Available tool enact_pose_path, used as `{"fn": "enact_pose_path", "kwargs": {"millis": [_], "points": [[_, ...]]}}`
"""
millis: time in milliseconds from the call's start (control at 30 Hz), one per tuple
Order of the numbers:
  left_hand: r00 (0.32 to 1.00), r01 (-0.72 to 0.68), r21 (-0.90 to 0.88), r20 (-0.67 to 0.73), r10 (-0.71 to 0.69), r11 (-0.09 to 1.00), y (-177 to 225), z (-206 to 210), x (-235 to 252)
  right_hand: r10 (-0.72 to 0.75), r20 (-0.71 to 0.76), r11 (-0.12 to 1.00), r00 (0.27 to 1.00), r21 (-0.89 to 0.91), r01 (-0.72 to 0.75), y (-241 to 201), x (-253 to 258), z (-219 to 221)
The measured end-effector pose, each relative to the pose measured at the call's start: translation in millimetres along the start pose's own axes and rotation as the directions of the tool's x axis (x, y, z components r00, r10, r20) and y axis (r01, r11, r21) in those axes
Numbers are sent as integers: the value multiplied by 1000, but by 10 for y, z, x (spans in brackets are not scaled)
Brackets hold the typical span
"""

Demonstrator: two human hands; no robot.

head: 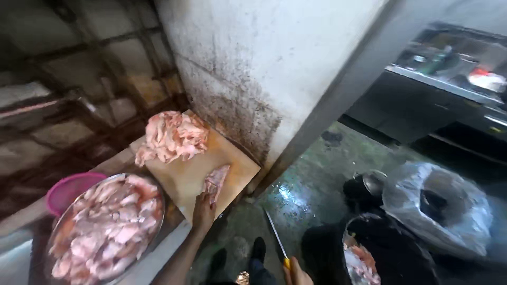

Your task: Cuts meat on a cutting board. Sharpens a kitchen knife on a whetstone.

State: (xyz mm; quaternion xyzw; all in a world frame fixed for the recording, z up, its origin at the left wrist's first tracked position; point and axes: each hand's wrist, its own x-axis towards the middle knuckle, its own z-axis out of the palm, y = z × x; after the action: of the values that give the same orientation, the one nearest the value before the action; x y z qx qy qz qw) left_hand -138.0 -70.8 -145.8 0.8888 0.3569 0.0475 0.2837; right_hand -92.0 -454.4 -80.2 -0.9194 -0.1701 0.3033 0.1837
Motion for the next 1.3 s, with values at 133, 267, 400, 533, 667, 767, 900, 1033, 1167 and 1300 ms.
{"fn": "enact_pose_path", "kwargs": {"millis": [133, 267, 400, 533, 667, 767, 900, 1033, 1167, 1300], "points": [[992, 115, -72, -37, -118, 991, 159, 82, -50, -207, 238, 952, 949, -173, 252, -712, 1056, -290], [971, 235, -77, -24, -238, 969, 327, 67, -59, -261, 380, 860, 887, -325, 392, -1545, 1628, -299], [951, 308, -60, 20, -307, 949, 388, 4, 117, -245, 376, 798, 894, -445, 406, -2017, 1906, -192], [930, 368, -113, 54, -364, 923, 310, -73, 341, -241, 377, 742, 894, -522, 421, -1997, 1960, -155], [931, 363, -143, 95, -352, 921, 258, -41, 425, -122, 395, 724, 910, -592, 354, -1725, 1820, -364], [936, 351, -134, 67, -345, 927, 275, -33, 442, -150, 418, 708, 896, -587, 392, -1966, 1996, -251], [935, 355, -109, 34, -354, 928, 257, -46, 496, -233, 409, 688, 882, -572, 447, -2501, 2285, 115], [925, 379, -122, 41, -377, 917, 275, -15, 462, -184, 450, 666, 874, -597, 447, -2235, 2156, -110], [921, 388, -144, 81, -380, 910, 315, -117, 491, -88, 441, 700, 893, -611, 371, -1818, 2019, -347], [917, 393, -100, 110, -383, 914, 313, -52, 469, -234, 458, 696, 857, -537, 477, -2329, 2224, -63]]}}
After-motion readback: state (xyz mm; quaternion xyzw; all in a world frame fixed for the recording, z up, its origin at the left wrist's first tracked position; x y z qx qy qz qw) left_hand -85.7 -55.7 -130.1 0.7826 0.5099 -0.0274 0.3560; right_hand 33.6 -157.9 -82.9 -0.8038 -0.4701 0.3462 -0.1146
